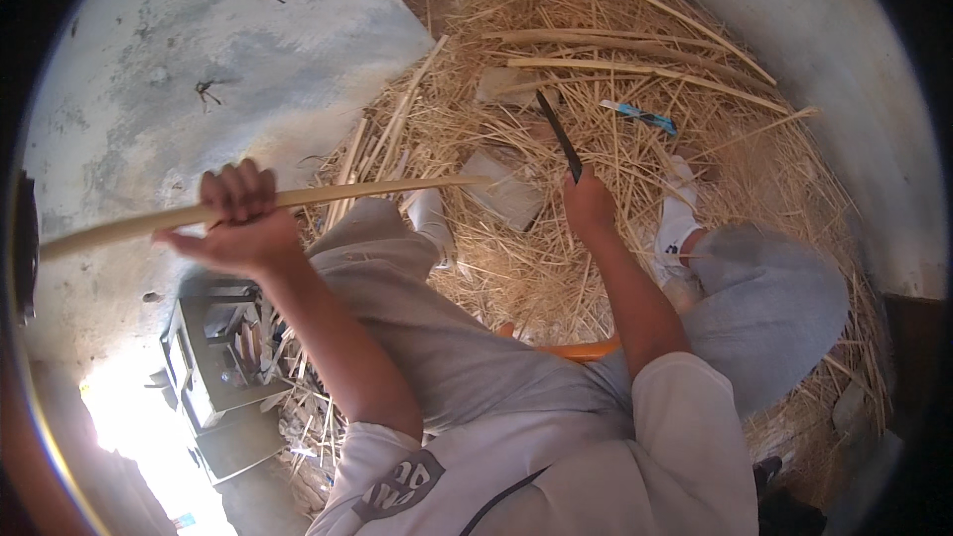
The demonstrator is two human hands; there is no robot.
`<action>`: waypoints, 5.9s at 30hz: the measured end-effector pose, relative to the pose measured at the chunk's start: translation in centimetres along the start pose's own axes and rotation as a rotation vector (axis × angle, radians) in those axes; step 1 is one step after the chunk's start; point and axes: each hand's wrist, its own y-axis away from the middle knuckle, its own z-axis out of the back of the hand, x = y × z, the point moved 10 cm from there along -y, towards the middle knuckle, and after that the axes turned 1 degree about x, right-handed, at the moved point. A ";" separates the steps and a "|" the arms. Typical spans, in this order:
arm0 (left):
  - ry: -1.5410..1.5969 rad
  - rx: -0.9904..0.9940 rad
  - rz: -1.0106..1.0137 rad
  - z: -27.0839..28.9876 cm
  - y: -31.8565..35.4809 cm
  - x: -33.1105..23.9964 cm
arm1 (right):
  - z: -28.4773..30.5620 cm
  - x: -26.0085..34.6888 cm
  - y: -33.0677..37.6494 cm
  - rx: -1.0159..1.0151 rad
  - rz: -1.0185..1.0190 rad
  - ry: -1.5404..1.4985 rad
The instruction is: The person sits on a straw-covered floor and uses a knife to shave and smooth long bamboo strips. They hold the strip with one hand and scrape along its length with the other, occasionally switching to a blue-handled tool to continue smoothing the surface.
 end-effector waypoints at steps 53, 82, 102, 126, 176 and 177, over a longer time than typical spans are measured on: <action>0.870 0.598 0.586 -14.2 4.6 4.0 | 16.4 22.5 13.7 0.684 0.757 -0.380; 0.015 0.759 0.734 -19.2 19.4 9.3 | 33.0 20.9 11.8 -0.437 1.083 -0.082; 0.038 0.667 0.923 -19.8 22.2 8.5 | 35.2 20.0 5.0 -0.688 0.743 0.099; -0.909 1.042 1.131 12.6 35.6 -3.7 | 44.2 0.4 -7.3 -0.591 -0.164 -0.283; -1.005 0.683 0.303 -6.9 22.3 -0.6 | 26.5 20.2 8.7 -0.209 0.758 0.323; -0.999 0.665 0.265 -8.3 21.1 0.2 | 25.3 21.1 10.7 -0.254 0.851 0.329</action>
